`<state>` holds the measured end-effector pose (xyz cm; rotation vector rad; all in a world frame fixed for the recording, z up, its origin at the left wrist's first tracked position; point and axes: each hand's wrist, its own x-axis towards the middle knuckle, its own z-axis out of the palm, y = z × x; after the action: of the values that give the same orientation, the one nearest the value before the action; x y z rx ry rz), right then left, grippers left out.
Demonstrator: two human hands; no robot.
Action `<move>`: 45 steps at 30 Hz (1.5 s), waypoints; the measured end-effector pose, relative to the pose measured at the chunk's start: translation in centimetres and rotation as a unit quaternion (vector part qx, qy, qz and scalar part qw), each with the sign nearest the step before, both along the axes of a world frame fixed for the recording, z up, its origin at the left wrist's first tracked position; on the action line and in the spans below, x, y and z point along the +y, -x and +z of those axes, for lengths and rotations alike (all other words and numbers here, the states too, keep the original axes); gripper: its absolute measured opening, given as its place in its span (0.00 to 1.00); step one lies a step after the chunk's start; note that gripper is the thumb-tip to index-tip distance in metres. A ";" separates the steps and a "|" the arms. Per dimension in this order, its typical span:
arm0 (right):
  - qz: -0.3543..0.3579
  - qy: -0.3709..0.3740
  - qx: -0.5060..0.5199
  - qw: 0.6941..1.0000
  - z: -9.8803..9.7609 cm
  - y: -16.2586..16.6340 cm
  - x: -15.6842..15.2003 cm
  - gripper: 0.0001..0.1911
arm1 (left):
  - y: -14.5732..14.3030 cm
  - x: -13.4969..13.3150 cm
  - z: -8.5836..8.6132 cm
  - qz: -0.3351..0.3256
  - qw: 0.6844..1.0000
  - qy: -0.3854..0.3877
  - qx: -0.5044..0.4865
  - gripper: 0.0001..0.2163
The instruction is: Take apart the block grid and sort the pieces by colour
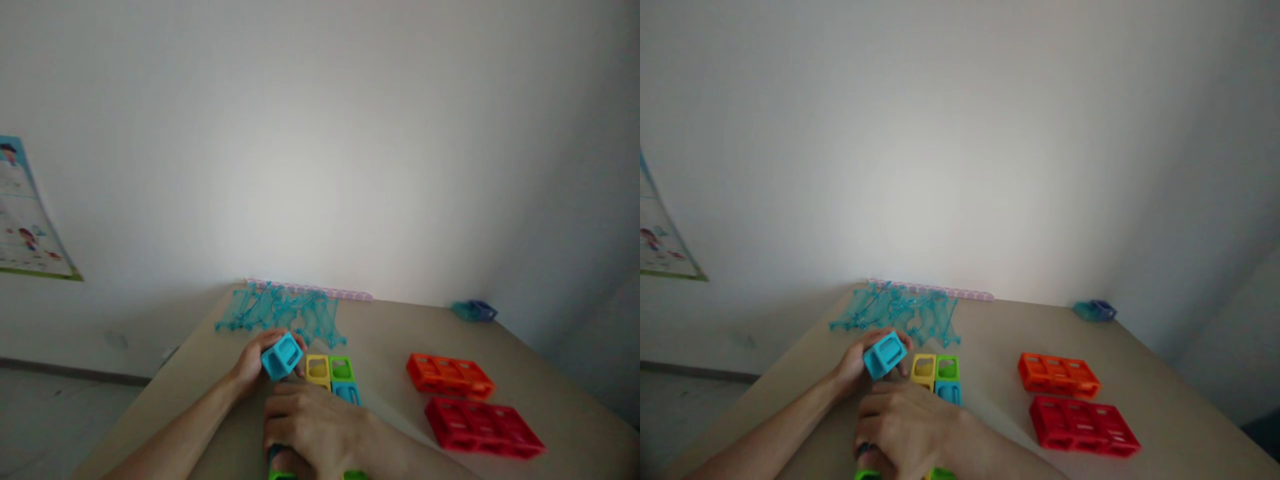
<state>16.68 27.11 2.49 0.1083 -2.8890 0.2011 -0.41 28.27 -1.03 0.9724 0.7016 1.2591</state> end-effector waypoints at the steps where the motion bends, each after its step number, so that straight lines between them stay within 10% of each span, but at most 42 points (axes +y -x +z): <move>1: -0.001 0.005 0.000 1.000 0.1 -0.1 0.0 0.09 | 0.0 0.0 0.0 -0.004 1.000 -0.006 0.000 0.16; 20: -0.066 0.084 0.176 0.979 0.8 -0.7 -0.4 0.11 | 0.4 -0.3 1.0 0.103 0.991 -0.015 0.079 0.14; 25: -0.192 0.105 0.340 0.915 0.2 -0.9 -0.3 0.04 | 0.7 0.7 0.4 0.174 0.985 0.009 0.002 0.16; 29: -0.299 0.157 0.380 0.861 -0.5 -0.3 0.2 0.04 | 0.6 0.7 -0.1 0.119 0.988 -0.012 -0.100 0.15; 45: -0.343 0.263 0.361 0.827 -1.4 0.3 0.9 0.24 | 0.6 0.3 0.7 0.106 0.987 -0.064 -0.105 0.20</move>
<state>16.39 28.03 1.07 -0.7657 -1.8671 0.6359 -1.03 28.57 -0.37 0.8694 0.5757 1.5847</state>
